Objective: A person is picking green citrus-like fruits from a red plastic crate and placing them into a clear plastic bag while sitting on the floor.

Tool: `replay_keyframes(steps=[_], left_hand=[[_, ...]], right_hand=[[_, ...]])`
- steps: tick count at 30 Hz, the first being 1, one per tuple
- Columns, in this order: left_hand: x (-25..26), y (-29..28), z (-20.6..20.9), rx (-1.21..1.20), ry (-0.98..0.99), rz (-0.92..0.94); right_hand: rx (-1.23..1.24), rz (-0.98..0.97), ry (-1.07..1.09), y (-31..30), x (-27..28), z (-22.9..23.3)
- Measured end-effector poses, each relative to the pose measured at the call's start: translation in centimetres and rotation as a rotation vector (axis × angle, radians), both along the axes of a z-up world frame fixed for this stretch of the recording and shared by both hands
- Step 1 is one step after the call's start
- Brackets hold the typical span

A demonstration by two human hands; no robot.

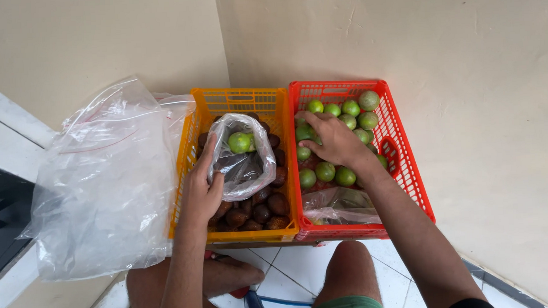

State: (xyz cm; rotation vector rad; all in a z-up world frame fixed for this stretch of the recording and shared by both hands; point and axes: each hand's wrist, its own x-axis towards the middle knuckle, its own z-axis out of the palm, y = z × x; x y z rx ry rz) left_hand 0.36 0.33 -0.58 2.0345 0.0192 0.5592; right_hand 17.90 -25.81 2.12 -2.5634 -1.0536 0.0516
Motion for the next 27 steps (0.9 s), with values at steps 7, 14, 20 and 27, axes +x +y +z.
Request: replay_keyframes(steps=[7, 14, 20, 27], left_hand=[[-0.1, 0.5, -0.1, 0.000, 0.011, -0.004], [0.0, 0.4, 0.0, -0.005, -0.006, -0.023], [-0.4, 0.3, 0.5, 0.004, -0.017, -0.025], [-0.2, 0.4, 0.3, -0.009, -0.073, -0.044]], right_hand=[[-0.235, -0.020, -0.634, 1.5, -0.3, -1.2], [0.134, 0.152, -0.375, 5.7, -4.6, 2.8], [-0.108, 0.256, -0.140, 9.5, -4.2, -1.4], [-0.158, 0.031, -0.257, 10.0, -4.1, -2.2]])
